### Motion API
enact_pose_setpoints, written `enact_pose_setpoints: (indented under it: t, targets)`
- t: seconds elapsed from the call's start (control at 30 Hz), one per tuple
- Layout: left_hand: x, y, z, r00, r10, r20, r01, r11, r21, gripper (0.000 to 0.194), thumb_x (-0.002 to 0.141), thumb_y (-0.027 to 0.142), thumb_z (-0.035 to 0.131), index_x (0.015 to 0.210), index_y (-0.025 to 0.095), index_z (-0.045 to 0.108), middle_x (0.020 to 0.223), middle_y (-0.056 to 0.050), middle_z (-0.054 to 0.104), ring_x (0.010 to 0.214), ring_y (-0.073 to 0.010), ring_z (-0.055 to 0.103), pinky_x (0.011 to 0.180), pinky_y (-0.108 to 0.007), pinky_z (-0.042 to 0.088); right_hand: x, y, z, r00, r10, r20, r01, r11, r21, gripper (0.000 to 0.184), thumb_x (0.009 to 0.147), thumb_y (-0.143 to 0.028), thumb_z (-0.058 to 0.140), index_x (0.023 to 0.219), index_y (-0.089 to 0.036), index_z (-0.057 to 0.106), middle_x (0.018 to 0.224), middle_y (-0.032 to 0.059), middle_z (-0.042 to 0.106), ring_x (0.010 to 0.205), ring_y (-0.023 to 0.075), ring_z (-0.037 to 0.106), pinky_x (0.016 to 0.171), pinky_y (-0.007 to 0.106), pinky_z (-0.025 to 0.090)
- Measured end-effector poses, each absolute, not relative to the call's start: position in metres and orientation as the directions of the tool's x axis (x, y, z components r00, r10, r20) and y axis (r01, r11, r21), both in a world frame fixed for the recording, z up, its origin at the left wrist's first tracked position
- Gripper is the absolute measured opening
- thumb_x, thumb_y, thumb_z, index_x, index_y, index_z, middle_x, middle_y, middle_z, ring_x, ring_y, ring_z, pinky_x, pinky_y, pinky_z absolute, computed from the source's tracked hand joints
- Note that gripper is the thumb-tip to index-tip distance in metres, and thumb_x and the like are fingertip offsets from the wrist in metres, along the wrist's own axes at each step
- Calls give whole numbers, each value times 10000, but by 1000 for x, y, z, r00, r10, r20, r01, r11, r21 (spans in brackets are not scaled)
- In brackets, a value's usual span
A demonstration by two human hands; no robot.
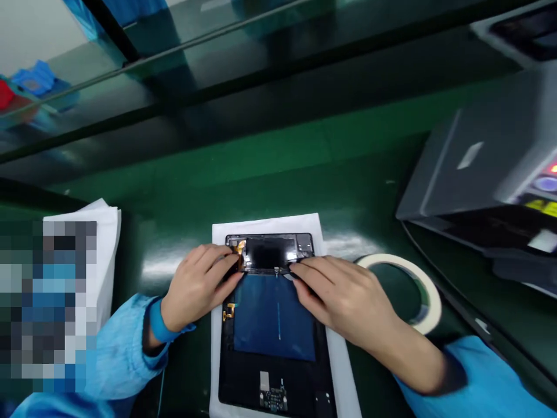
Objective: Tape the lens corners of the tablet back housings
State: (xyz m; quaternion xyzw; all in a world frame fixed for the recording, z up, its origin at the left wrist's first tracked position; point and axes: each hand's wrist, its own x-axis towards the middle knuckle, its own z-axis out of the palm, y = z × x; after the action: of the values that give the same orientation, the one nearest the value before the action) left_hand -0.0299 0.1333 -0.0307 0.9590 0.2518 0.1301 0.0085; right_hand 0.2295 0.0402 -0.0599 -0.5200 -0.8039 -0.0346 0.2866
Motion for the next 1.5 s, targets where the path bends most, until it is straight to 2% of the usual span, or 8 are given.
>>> enact_pose_setpoints:
  t: [0.1,0.27,0.5,0.63,0.83,1.0,1.23,1.5]
  targets:
    - [-34,136,-37,834,519,189,508,-855,105,317,1038,343,505,1190,103,645,1174,-164,687,1062,-306,629,819,-429,539,229,39,-53,-270,826,495,868,432,-247,120,964,-203,616,1073,-198,668,946,16,761,784,140,711,702,279,546]
    - [-33,135,-42,827,541,152,519,-839,164,341,1046,365,480,1215,113,636,1243,-175,662,1114,-305,612,890,-440,525,209,63,-36,-290,822,489,893,417,-171,142,935,-189,634,1060,-210,700,933,5,769,731,139,708,635,281,527]
    - [-33,136,-42,820,537,197,511,-843,169,317,1031,328,505,1200,101,648,1218,-167,674,1107,-309,608,886,-430,508,225,60,-37,-227,876,426,932,322,-165,143,940,-206,643,1075,-233,684,910,-3,767,709,164,715,553,305,490]
    - [-30,139,-41,812,527,251,495,-850,180,252,1001,292,564,1140,111,670,1172,-157,699,1067,-312,623,856,-430,511,251,38,-44,-208,895,394,945,288,-155,144,913,-173,679,1056,-185,670,877,24,754,680,158,688,555,297,485]
    - [-6,129,-26,841,448,302,403,-893,202,165,997,260,593,998,122,684,945,-86,723,835,-233,643,716,-362,484,259,33,-51,-248,893,376,909,349,-229,154,940,-172,643,1093,-160,656,931,56,743,748,161,687,660,291,518]
    - [42,119,-17,888,382,256,348,-922,168,155,951,207,626,800,171,628,689,-3,591,598,-195,543,551,-347,406,264,34,-53,-242,889,388,868,377,-323,155,955,-167,601,1103,-175,649,968,54,739,788,160,689,677,284,526]
    - [83,123,-31,897,396,194,375,-917,139,183,967,253,586,799,181,596,719,-23,593,667,-213,607,572,-352,462,281,35,-60,-234,908,348,811,379,-445,217,1012,-252,484,1147,-192,644,1030,79,717,894,197,697,741,314,556]
    - [82,125,-40,913,352,209,332,-935,125,202,988,161,507,815,179,608,728,-15,602,659,-186,588,599,-334,466,278,41,-64,-257,890,377,771,424,-475,267,1014,-263,459,1101,-156,688,1019,81,699,884,195,661,739,332,531]
